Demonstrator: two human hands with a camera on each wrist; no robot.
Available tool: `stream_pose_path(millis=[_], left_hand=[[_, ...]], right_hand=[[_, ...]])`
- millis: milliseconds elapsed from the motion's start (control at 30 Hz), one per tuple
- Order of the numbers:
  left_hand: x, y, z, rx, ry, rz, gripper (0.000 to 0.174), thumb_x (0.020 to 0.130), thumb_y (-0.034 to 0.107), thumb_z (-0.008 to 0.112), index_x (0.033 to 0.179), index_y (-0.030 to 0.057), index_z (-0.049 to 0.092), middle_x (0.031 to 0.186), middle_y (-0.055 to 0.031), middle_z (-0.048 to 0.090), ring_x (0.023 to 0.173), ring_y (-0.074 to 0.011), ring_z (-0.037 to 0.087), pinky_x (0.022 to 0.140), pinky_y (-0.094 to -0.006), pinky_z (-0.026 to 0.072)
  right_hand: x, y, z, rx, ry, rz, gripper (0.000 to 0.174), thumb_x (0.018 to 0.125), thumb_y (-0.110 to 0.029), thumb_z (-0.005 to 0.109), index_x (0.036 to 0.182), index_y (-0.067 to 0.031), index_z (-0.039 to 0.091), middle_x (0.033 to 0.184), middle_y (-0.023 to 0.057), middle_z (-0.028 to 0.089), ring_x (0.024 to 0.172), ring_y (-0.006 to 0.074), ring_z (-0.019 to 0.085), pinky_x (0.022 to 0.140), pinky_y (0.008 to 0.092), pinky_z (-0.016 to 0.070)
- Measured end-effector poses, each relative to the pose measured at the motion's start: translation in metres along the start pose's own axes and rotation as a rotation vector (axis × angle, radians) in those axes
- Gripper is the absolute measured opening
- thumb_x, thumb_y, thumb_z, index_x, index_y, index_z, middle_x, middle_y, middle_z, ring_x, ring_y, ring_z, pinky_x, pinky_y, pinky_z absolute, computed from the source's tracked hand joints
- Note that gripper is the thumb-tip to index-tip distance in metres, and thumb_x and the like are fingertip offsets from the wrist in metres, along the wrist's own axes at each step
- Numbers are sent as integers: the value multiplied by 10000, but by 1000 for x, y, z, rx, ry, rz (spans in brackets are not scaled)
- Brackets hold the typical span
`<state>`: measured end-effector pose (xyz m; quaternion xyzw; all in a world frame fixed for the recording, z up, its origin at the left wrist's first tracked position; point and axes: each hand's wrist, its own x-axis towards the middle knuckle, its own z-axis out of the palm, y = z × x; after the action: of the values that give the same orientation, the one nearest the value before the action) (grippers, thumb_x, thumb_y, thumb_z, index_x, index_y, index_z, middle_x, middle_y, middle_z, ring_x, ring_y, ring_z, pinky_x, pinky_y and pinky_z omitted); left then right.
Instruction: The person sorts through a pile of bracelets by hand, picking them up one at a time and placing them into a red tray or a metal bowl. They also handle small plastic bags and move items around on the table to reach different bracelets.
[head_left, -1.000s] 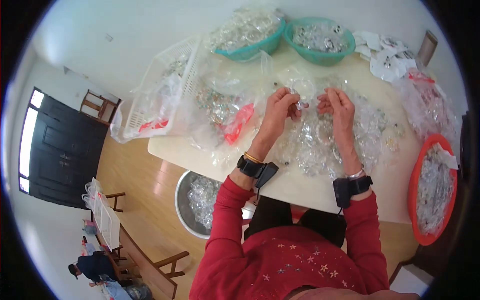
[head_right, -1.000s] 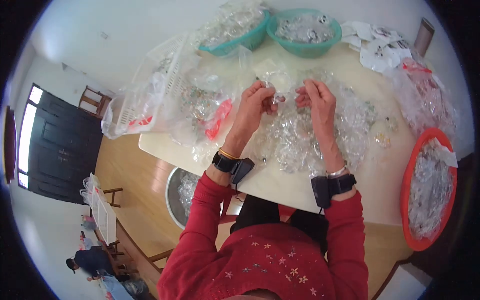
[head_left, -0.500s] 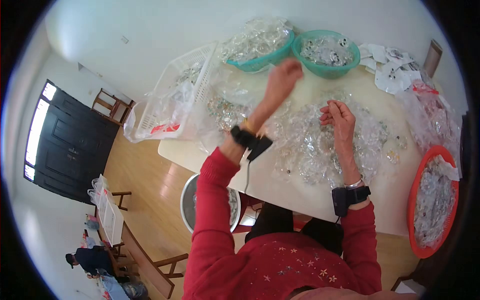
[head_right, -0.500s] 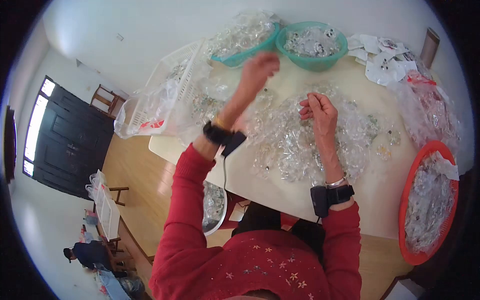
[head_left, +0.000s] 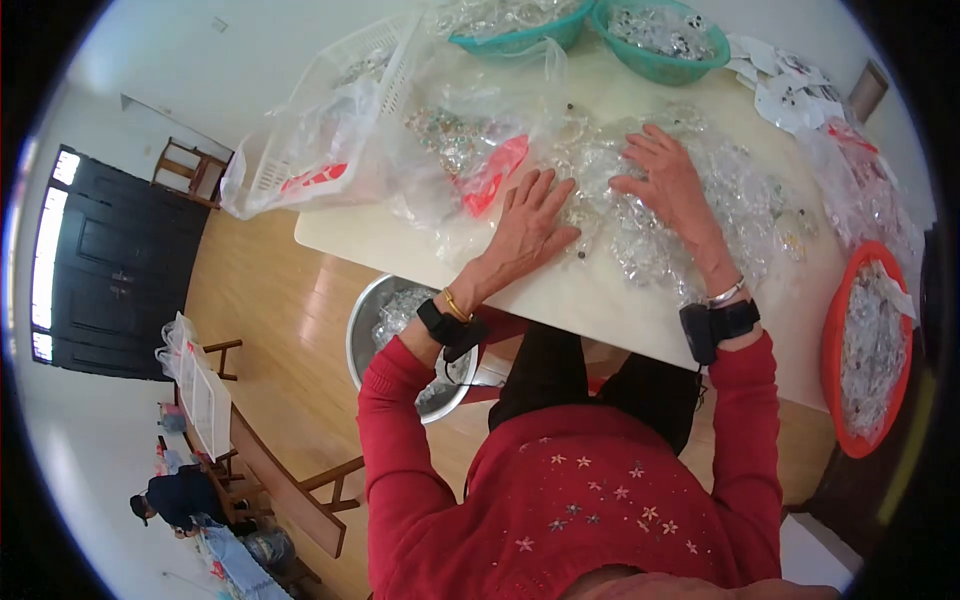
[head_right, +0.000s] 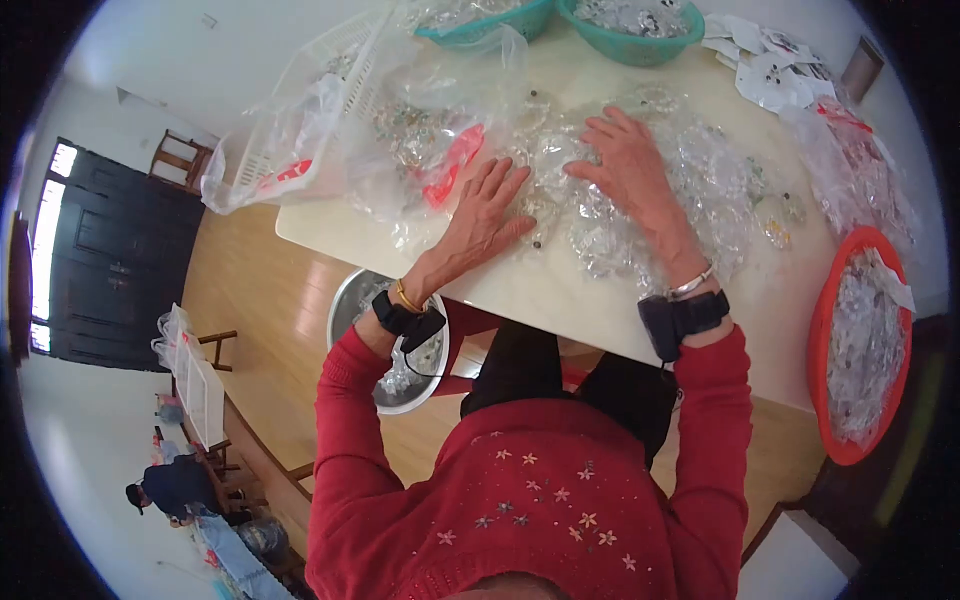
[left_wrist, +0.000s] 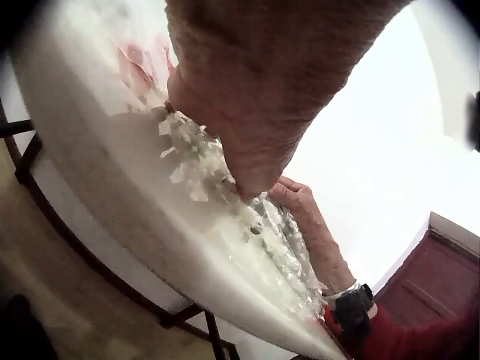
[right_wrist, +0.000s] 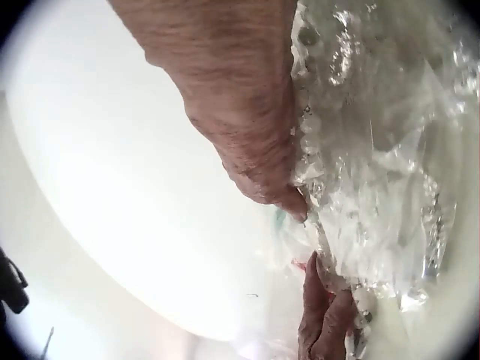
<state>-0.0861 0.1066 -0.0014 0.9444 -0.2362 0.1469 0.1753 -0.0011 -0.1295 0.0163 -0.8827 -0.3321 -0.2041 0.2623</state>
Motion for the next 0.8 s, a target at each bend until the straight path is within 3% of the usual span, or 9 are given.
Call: stream_pose_path(millis=[67,233,367,467,733,800], left_hand=[[-3,-1,4,-6,16,2,624,792,336,612,1313,76,388,1331,-225,352,1240,-429,292,989,-513,269],[-7,-1,15,34,107,47,570,813,279,585,1292,39,388,1310,-224,367,1226,-422,306,978,-524,275],[-6,0,12,-24,138,50,540,822,260,570,1268,14,389,1294,-222,379,1213,-414,320,970,-532,283],[-7,0,12,-33,143,35,526,825,252,564,1253,2,388,1287,-219,384,1206,-409,329,965,-534,287],[-7,2,13,51,185,40,503,816,243,571,1222,-1,402,1251,-202,414,1176,-396,357,944,-519,307],[-6,2,13,36,201,36,501,810,245,576,1208,-9,409,1240,-204,419,1167,-392,364,941,-509,311]], right_hand=[[-3,2,-12,-122,-25,15,440,719,-302,694,1080,-62,617,1204,113,554,1213,301,413,995,383,338],[-20,18,-30,-72,-36,167,412,735,-262,685,1080,-50,608,1194,124,556,1209,300,416,1008,384,319],[-34,19,-46,-122,-6,137,359,758,-207,665,1073,-47,601,1175,136,561,1187,313,435,1000,395,328],[-48,12,-55,-327,141,61,318,771,-171,649,1061,-50,600,1133,138,578,1144,318,469,970,392,363],[-33,-40,-37,-10,98,132,368,746,-179,669,1080,-48,584,1116,127,570,1078,296,504,909,375,407],[-12,-48,-23,-88,77,112,380,733,-182,681,1075,-48,587,1099,131,575,1052,302,514,893,374,415]])
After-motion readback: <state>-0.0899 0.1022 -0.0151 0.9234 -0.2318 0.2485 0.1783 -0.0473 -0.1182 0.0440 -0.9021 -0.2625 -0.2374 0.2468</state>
